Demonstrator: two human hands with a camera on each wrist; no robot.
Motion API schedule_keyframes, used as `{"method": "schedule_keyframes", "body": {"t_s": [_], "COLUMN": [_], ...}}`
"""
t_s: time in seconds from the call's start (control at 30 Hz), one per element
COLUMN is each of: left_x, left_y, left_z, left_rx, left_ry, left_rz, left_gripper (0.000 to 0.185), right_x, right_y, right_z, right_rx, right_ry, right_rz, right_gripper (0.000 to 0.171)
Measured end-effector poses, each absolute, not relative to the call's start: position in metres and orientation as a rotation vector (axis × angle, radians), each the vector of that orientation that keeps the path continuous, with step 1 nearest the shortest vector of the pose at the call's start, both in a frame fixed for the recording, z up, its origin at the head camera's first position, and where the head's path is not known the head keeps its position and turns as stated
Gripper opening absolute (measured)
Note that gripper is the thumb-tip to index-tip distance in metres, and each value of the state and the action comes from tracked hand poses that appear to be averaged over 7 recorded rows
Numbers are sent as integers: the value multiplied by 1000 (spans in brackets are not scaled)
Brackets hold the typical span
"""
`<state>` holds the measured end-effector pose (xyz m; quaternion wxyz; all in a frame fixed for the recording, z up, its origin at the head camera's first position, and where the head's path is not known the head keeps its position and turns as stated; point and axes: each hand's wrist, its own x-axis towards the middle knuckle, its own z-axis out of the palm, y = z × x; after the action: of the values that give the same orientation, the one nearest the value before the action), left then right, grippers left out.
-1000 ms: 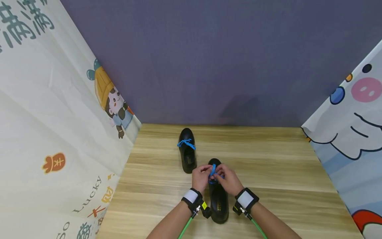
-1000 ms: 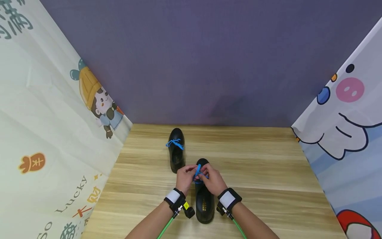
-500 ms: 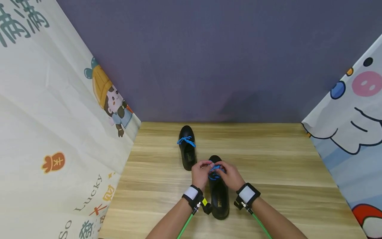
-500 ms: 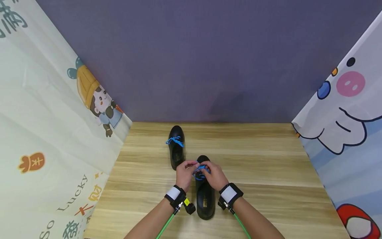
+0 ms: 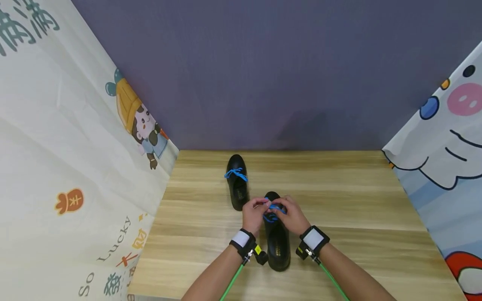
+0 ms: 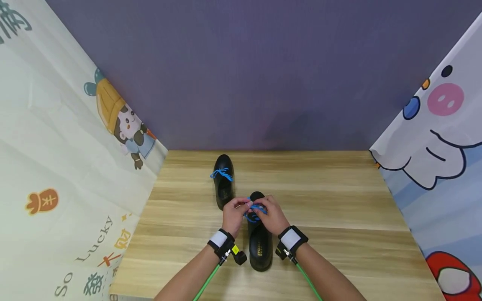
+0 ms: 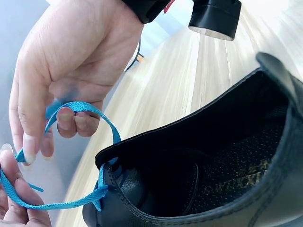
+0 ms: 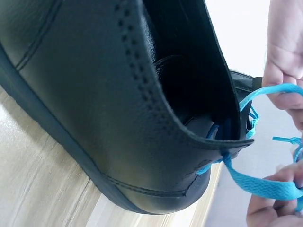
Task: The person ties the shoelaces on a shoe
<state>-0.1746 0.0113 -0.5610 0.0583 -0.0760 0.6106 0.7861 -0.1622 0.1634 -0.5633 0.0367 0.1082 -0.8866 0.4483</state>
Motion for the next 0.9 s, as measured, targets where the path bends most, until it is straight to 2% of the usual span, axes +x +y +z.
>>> {"method": "schedule_keyframes", "body": {"t_s": [0.43,0.67,0.9], "left_x": [-175,-176,-178], "left_y": [13,13,12], "left_z": [-562,-562,-561], "left_rx": [-209,-214,-208], "left_ry": [1803,1787,1796], "left_rz": [2394,2398,2379], "left_gripper": [11,14,16], "right_x": [-159,-158,-161], "right_y": [165,167,172], "right_z": [-563,-565,-563], "right_rx": [423,421,389], "right_ry": [-2732,-2719,-2799], "right_rz": [1308,1343,1546], "right_gripper": [11,9,8]}}
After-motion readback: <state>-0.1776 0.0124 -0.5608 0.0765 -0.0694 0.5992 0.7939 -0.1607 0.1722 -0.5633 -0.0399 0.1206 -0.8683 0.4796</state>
